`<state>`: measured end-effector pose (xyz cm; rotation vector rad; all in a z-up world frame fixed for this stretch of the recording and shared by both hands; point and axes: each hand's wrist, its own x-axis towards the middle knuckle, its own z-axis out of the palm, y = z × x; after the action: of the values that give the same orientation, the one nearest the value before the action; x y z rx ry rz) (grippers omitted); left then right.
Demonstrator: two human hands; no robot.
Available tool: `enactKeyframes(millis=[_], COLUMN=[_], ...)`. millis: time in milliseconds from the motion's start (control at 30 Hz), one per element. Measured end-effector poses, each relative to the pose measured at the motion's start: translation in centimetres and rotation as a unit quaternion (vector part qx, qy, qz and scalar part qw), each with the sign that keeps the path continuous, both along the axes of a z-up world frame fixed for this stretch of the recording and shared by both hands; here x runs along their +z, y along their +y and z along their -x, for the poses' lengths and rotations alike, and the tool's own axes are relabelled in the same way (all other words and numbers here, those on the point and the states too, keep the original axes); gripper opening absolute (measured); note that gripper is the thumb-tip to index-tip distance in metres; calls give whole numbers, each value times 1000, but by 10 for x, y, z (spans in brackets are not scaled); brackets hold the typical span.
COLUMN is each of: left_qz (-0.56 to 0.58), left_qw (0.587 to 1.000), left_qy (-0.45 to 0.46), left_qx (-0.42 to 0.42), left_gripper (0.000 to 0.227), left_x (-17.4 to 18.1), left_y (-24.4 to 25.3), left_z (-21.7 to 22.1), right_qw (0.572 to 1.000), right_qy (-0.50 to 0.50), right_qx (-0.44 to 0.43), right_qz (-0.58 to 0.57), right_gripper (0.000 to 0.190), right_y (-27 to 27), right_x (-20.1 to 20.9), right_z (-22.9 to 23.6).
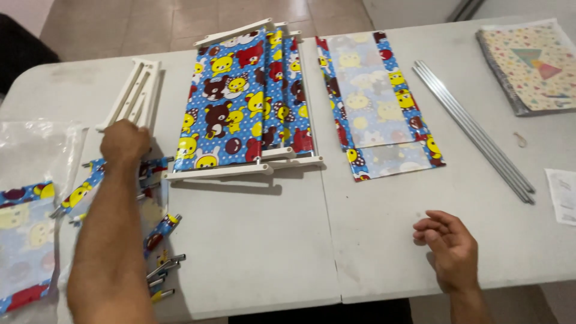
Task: Assembling a multi-tiered fabric organizer by inserting rods into sleeves and attaching plastic connectors.
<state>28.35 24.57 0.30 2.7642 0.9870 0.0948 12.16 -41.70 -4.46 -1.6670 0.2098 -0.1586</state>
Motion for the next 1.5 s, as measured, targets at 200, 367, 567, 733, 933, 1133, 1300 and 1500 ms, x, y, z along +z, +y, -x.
enactKeyframes(millis=[200, 367, 567, 733, 933, 1133, 1300, 1500], left_qz=[-23, 31, 166, 190, 70, -7, -136, -76], left_qw=[980, 951, 846, 759, 834, 866, 810, 820], left_qy=[-180, -165, -123, -71, -133, -21, 14, -156], left_qx=[-83, -259, -492, -619, -531, -499, -570, -545], left_gripper=[34, 19, 16, 39, 36, 35, 19, 9], left_x=[33, 81, 38, 14, -8, -28, -37, -16], left_y=[-32, -195, -394, -461, -434, -426, -433, -434], left_z=[32, 108, 156, 120, -6, -61, -65, -56], right_qw=[999, 998, 971, 957, 925, 797, 660, 912], right_qy=[29, 51, -125, -134, 22, 106, 58, -24], right_qx=[13, 23, 148, 74, -211, -205, -241, -196], right_qz=[4, -14, -141, -246, 315, 559, 710, 360], right_gripper=[32, 26, 70, 42, 49, 41, 32, 38], right_y=[4, 20, 60, -17, -182, -307, -338, -156], right_x=[10, 17, 23, 43, 62, -28, -67, 76], right_z=[2, -1, -12, -28, -53, -78, -79, -35])
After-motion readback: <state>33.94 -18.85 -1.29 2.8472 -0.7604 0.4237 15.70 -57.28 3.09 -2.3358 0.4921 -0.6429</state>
